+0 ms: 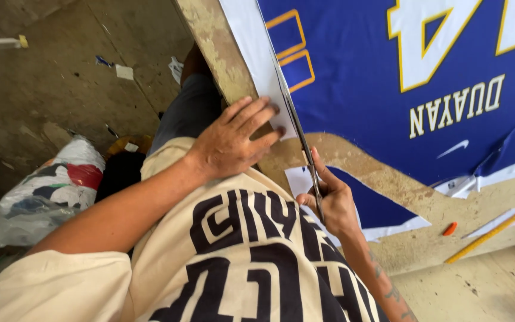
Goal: Cutting jersey panels from printed fabric sheets using scissors and organizing the pieces on a workbench.
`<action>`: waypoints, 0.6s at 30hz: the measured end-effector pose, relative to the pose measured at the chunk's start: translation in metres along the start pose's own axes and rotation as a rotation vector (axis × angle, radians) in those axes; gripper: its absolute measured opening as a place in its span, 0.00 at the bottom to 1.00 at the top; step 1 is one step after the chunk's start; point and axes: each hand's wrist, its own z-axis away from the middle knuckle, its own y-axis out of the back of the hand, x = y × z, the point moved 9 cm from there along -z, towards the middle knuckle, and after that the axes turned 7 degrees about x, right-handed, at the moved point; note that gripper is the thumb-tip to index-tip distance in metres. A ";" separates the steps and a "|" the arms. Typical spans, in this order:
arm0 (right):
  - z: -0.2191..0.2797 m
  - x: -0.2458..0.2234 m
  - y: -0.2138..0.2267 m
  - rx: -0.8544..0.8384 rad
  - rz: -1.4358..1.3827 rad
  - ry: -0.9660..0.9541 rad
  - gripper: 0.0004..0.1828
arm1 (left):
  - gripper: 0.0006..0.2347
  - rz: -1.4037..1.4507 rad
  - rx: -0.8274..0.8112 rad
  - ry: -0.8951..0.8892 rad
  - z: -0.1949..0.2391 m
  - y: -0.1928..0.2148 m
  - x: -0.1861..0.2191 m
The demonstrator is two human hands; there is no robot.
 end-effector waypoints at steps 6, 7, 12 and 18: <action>-0.027 -0.054 -0.020 -0.070 -0.067 0.106 0.59 | 0.10 0.027 -0.011 0.020 -0.011 0.001 -0.009; -0.026 -0.060 -0.022 -0.073 -0.069 0.131 0.57 | 0.11 0.040 -0.011 0.020 -0.011 0.000 -0.014; -0.022 -0.080 -0.017 -0.041 -0.028 -0.085 0.59 | 0.46 -0.282 -0.346 0.367 -0.074 0.018 -0.137; -0.050 -0.134 -0.037 -0.073 -0.148 0.044 0.64 | 0.64 -0.376 -0.731 0.550 -0.074 0.017 -0.163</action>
